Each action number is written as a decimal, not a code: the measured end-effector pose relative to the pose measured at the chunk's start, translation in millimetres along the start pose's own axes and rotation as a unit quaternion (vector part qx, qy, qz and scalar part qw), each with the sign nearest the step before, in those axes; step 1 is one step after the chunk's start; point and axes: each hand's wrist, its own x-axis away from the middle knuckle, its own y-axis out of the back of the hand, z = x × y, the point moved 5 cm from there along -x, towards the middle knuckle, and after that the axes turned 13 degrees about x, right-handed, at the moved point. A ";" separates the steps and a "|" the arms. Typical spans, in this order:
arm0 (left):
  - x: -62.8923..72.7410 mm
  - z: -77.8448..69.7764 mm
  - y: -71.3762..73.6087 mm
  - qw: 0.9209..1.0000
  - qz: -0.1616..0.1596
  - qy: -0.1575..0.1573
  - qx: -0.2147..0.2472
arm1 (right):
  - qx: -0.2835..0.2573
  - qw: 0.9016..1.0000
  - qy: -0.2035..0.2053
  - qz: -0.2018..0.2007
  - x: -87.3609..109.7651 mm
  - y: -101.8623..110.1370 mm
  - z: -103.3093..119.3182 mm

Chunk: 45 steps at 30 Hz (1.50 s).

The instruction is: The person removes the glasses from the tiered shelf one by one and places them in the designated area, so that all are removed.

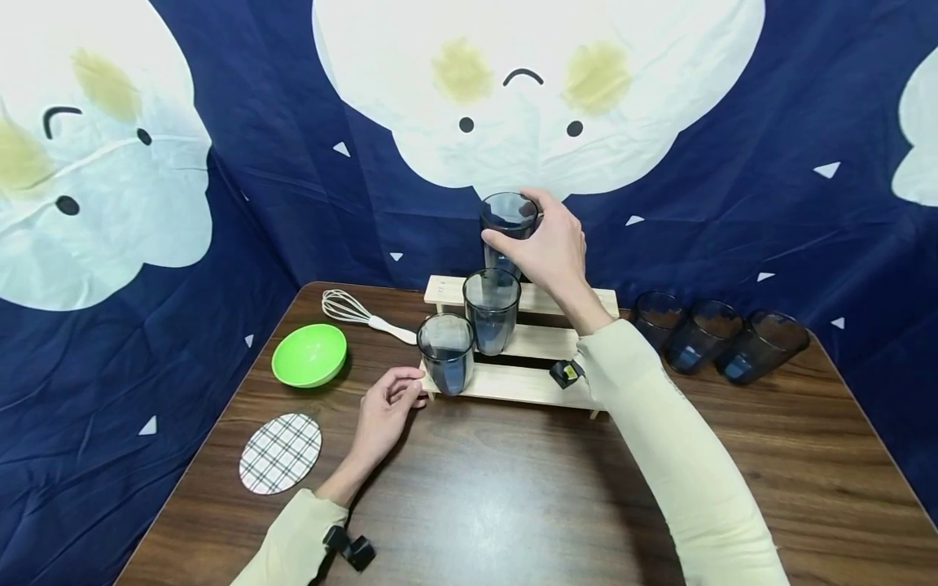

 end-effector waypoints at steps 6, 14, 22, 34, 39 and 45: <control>-1.0 0.4 1.4 1.000 -0.001 -0.002 -0.003 | -0.003 1.000 -0.010 -0.018 4.4 6.0 -5.3; -0.7 1.5 1.6 1.000 -0.001 0.003 -0.010 | -0.009 0.999 -0.014 -0.041 13.2 14.4 -11.8; -1.0 1.5 1.2 1.000 -0.002 0.001 -0.007 | -0.020 0.998 -0.007 -0.063 21.6 26.7 -17.2; -0.6 -0.2 0.6 1.000 -0.001 0.001 -0.004 | -0.050 0.994 -0.002 -0.092 37.5 39.8 -30.4; -0.4 -0.7 0.6 1.000 -0.002 0.003 -0.007 | -0.045 0.994 -0.001 -0.098 43.9 45.3 -32.9; -1.2 0.7 0.5 1.000 -0.002 0.005 -0.007 | -0.058 0.993 -0.007 -0.099 53.5 52.1 -34.1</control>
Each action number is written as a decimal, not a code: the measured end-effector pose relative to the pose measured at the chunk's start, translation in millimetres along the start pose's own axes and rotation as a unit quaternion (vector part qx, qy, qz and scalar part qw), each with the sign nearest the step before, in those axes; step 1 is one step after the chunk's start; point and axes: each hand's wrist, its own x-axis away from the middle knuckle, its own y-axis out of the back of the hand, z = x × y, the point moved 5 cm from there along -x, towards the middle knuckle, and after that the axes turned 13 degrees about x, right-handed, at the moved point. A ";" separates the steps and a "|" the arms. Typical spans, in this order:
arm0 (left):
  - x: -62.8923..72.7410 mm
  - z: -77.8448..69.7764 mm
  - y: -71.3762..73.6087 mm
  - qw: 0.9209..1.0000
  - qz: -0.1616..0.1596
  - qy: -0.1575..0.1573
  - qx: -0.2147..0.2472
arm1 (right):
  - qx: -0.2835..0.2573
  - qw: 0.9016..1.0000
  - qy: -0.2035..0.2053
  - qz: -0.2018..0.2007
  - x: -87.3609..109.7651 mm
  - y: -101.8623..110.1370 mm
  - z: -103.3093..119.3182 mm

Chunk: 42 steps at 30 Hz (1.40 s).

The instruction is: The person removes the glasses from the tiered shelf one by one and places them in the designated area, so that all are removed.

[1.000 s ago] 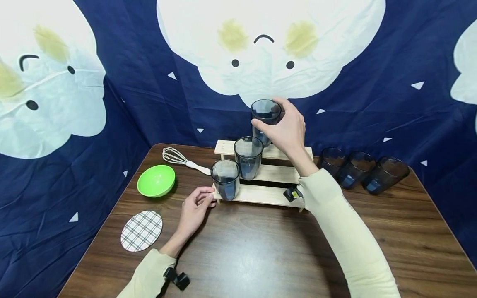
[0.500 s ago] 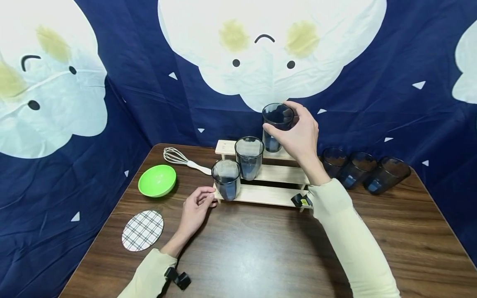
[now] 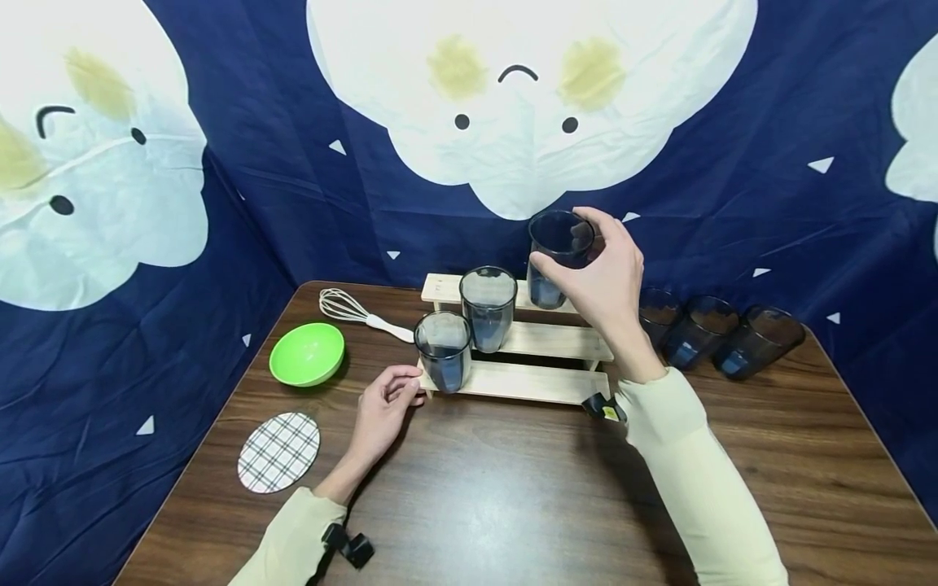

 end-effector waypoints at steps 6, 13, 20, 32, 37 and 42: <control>-0.6 -0.2 0.0 1.000 -0.002 0.001 -0.001 | -0.004 1.000 -0.001 -0.009 8.3 8.0 -2.5; 0.2 -1.0 -0.2 1.000 -0.003 0.001 -0.002 | -0.002 1.000 0.006 -0.027 16.7 16.3 -3.7; 0.2 -1.3 0.9 1.000 -0.003 -0.001 0.002 | -0.018 0.999 0.008 -0.039 29.9 22.0 -8.3; 0.6 -0.6 -0.1 1.000 0.003 -0.002 -0.002 | -0.016 0.999 0.005 -0.039 53.6 38.9 -11.1; 0.4 -0.8 0.3 1.000 0.002 -0.002 -0.002 | -0.022 0.999 0.003 -0.040 59.2 47.4 -13.5; 0.0 0.1 1.1 1.000 -0.002 0.003 -0.004 | -0.027 0.999 0.001 -0.036 62.6 54.1 -17.7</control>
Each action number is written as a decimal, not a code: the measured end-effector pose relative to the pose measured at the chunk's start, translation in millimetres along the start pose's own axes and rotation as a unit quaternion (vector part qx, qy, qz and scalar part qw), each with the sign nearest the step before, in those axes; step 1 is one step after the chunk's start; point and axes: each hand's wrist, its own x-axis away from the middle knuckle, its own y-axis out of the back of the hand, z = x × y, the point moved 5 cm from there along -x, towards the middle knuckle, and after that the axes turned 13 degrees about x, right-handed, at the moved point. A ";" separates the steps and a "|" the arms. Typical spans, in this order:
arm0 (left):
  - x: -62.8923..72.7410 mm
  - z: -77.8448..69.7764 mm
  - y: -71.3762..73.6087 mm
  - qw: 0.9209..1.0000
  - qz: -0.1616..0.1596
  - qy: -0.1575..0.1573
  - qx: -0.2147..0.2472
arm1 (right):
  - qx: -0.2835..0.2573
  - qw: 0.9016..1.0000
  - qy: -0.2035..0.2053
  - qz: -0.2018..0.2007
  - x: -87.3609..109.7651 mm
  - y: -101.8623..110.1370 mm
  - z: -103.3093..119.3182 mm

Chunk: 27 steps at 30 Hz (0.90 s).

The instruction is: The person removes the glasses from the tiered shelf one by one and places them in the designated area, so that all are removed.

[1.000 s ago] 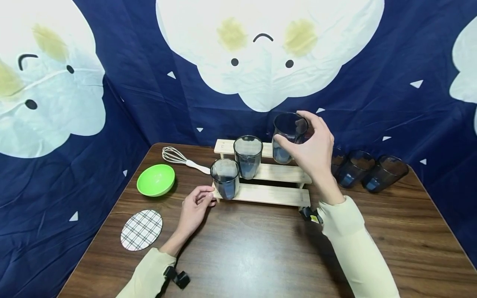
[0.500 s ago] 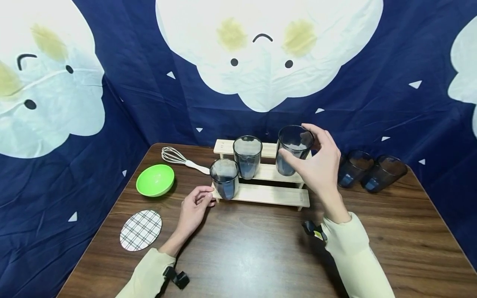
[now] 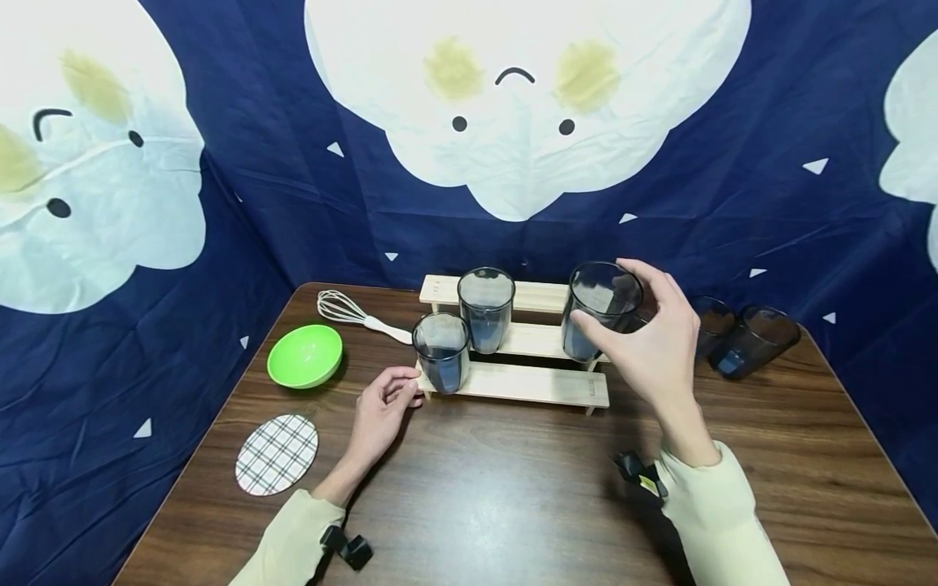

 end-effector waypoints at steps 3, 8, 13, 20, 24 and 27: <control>-0.3 0.4 -0.1 1.000 -0.001 0.001 -0.001 | 0.007 1.000 -0.001 0.003 0.4 3.9 -3.7; -0.4 -0.1 -0.7 1.000 0.003 -0.003 -0.002 | 0.032 0.999 -0.006 0.003 2.9 10.2 -11.7; 0.0 -0.7 -0.1 1.000 0.003 -0.002 0.000 | 0.035 0.999 -0.011 0.003 6.1 14.2 -20.0; 0.3 -0.9 0.2 1.000 0.003 -0.005 0.002 | 0.046 0.999 -0.026 0.002 13.6 18.2 -35.7; 0.5 -0.7 -0.4 1.000 0.005 -0.005 0.001 | 0.066 0.997 -0.037 -0.004 19.3 21.6 -44.8; 0.8 -0.6 -0.3 1.000 0.005 -0.006 0.002 | 0.073 0.996 -0.042 -0.008 22.4 23.9 -49.5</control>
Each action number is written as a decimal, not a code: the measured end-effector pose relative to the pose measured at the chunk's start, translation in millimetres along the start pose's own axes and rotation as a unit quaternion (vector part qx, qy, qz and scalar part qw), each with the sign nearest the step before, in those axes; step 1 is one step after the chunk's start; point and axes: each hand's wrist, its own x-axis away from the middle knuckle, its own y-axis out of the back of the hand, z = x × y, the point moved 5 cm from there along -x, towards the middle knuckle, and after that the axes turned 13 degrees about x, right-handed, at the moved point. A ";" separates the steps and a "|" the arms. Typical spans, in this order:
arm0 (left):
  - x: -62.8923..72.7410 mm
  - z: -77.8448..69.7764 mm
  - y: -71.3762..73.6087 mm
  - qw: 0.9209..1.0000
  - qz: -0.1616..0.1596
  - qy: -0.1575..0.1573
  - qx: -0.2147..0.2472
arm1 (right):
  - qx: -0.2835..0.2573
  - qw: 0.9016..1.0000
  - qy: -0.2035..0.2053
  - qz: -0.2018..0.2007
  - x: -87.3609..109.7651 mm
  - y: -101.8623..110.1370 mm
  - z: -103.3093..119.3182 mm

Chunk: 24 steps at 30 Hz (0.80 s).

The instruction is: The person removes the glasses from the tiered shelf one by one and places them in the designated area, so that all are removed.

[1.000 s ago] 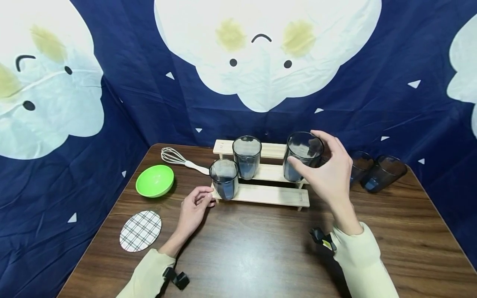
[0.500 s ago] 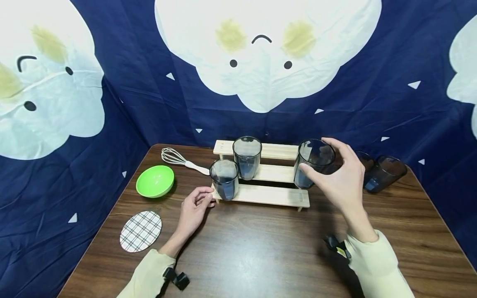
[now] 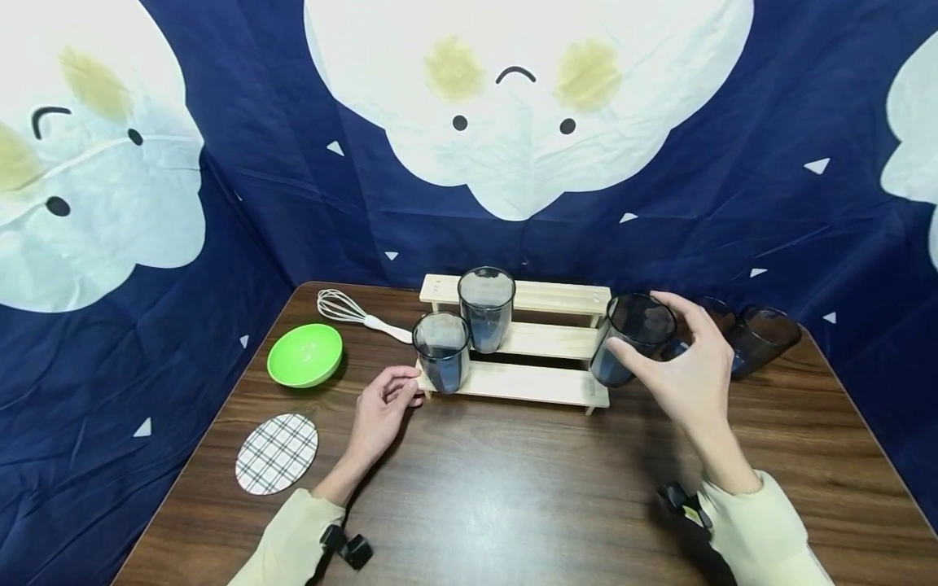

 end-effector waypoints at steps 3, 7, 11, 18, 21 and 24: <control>0.1 0.2 0.6 1.000 -0.002 0.001 -0.001 | 0.000 1.000 0.000 -0.006 2.3 1.6 -4.0; 0.0 -0.6 0.9 1.000 -0.004 0.002 -0.001 | 0.002 1.000 0.000 -0.014 5.4 3.8 -9.0; 0.0 -1.9 -0.3 1.000 -0.004 0.004 -0.001 | 0.008 1.000 -0.009 -0.018 9.6 6.2 -15.9; 0.0 -1.5 -1.1 1.000 -0.004 0.004 -0.003 | 0.011 0.999 -0.025 -0.030 17.1 6.6 -28.8; 0.0 -1.3 -1.2 1.000 -0.002 0.004 -0.002 | 0.018 0.999 -0.031 -0.033 19.9 6.7 -32.8; -0.2 -1.1 -1.2 1.000 -0.001 0.002 -0.001 | 0.023 0.998 -0.042 -0.032 22.3 5.9 -37.4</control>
